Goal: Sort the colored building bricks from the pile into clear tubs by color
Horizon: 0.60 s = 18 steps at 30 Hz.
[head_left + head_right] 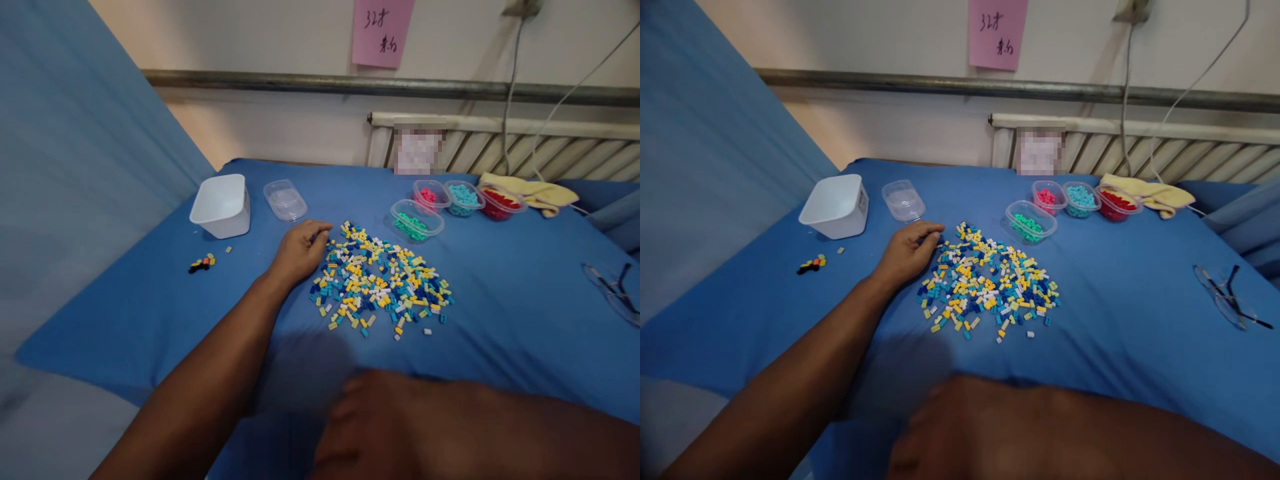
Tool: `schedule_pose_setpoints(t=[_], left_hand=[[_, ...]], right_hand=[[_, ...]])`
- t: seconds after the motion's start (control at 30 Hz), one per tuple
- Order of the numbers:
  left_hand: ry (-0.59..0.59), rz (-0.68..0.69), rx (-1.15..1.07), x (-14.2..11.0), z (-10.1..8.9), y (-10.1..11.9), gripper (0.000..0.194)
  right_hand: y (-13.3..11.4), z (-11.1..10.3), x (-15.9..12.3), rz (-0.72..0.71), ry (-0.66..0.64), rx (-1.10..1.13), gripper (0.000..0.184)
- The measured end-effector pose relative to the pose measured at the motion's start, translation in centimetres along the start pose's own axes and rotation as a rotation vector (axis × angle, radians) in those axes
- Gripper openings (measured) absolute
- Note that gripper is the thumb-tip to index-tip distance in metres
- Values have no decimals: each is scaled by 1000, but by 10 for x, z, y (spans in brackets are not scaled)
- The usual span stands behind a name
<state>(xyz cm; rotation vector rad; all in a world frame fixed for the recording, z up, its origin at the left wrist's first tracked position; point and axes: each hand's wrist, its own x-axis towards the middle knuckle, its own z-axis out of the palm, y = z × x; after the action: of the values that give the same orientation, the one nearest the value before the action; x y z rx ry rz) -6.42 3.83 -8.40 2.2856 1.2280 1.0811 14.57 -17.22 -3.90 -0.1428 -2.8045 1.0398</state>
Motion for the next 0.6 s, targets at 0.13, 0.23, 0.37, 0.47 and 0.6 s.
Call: schedule_pose_setpoints(t=[0.13,0.23,0.37,0.47,0.6], left_hand=[[83,-13,-25,1,1,1,37],[96,-32,-46,3,2,-2,38],[85,-63,-54,4,6,-8,36],[78,-85,-52,5,7,-11,35],[76,-111,-61,5,7,-11,34]], right_hand=[[21,-66,-67,291,460,-419,28],[61,-103,-132,684,612,-816,37],[119,-120,-191,955,526,-949,49],[146,-119,-200,934,478,-954,47],[159,-122,-180,917,446,-983,43]])
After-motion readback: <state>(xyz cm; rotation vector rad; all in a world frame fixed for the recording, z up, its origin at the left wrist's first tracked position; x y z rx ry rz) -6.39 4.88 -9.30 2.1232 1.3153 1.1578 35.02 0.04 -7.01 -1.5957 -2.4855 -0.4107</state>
